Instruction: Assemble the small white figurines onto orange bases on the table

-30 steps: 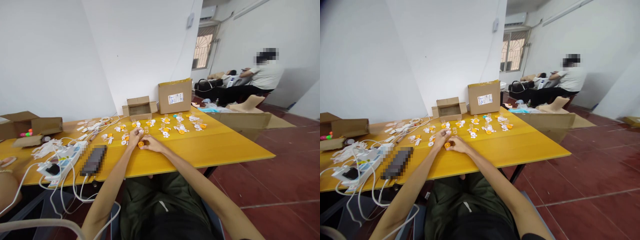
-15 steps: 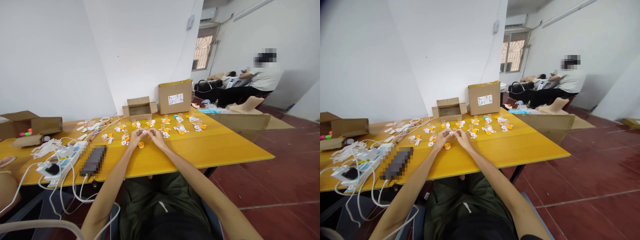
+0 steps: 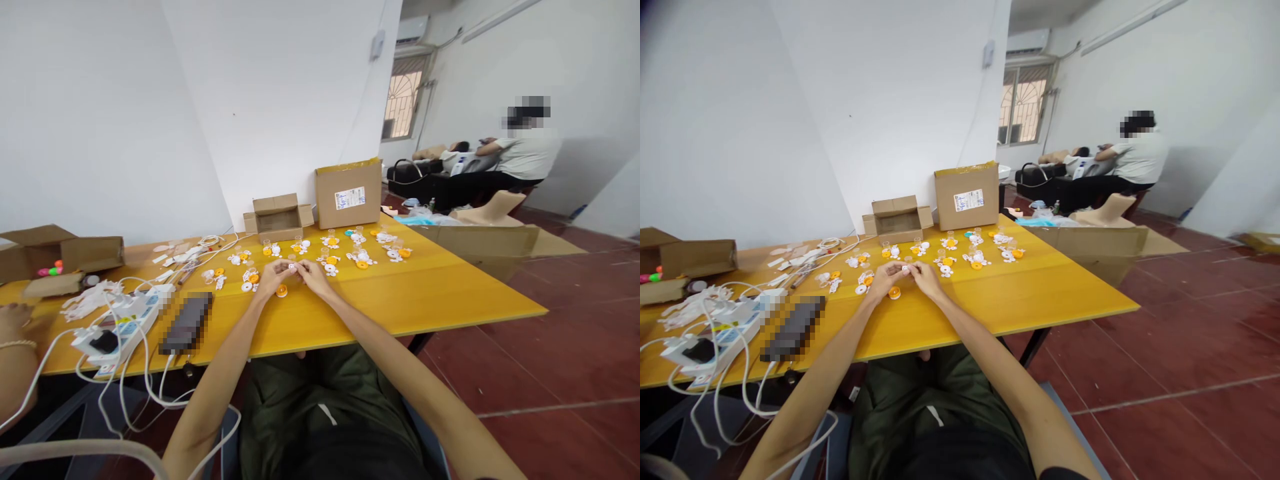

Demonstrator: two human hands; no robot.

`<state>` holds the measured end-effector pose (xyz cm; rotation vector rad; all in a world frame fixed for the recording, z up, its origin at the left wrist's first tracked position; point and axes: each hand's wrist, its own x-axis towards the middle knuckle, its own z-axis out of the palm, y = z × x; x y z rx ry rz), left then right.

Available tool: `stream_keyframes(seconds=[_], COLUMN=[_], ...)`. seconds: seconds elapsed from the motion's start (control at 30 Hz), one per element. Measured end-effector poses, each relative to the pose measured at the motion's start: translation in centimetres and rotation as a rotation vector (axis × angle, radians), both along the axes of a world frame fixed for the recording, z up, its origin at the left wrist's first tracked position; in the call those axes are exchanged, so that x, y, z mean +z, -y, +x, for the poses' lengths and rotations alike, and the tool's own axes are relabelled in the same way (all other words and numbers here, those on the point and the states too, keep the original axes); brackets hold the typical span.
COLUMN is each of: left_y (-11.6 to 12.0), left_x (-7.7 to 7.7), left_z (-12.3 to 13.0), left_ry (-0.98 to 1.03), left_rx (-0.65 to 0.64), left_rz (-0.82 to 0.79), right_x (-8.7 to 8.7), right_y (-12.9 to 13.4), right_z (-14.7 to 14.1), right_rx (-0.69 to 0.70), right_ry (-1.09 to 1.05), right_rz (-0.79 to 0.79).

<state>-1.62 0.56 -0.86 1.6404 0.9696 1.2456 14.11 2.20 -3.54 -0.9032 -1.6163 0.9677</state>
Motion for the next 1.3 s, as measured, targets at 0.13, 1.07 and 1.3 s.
stream_keyframes(seconds=[0.13,1.07,1.3], left_y=[0.0,1.4,1.6], left_x=[0.0,1.6,1.8], left_z=[0.0,0.2,0.2], left_ry=[-0.001,0.081,0.082], left_rx=[-0.002,-0.026,-0.021], left_rz=[-0.005,-0.080,-0.089], right_x=[0.1,1.3,1.0], right_y=[0.0,1.2,0.9], right_z=[0.1,0.1,0.2], right_rx=[-0.013,0.002,0.025], right_ry=[0.021,0.137,0.119], right_rz=[-0.019,-0.013,-0.022])
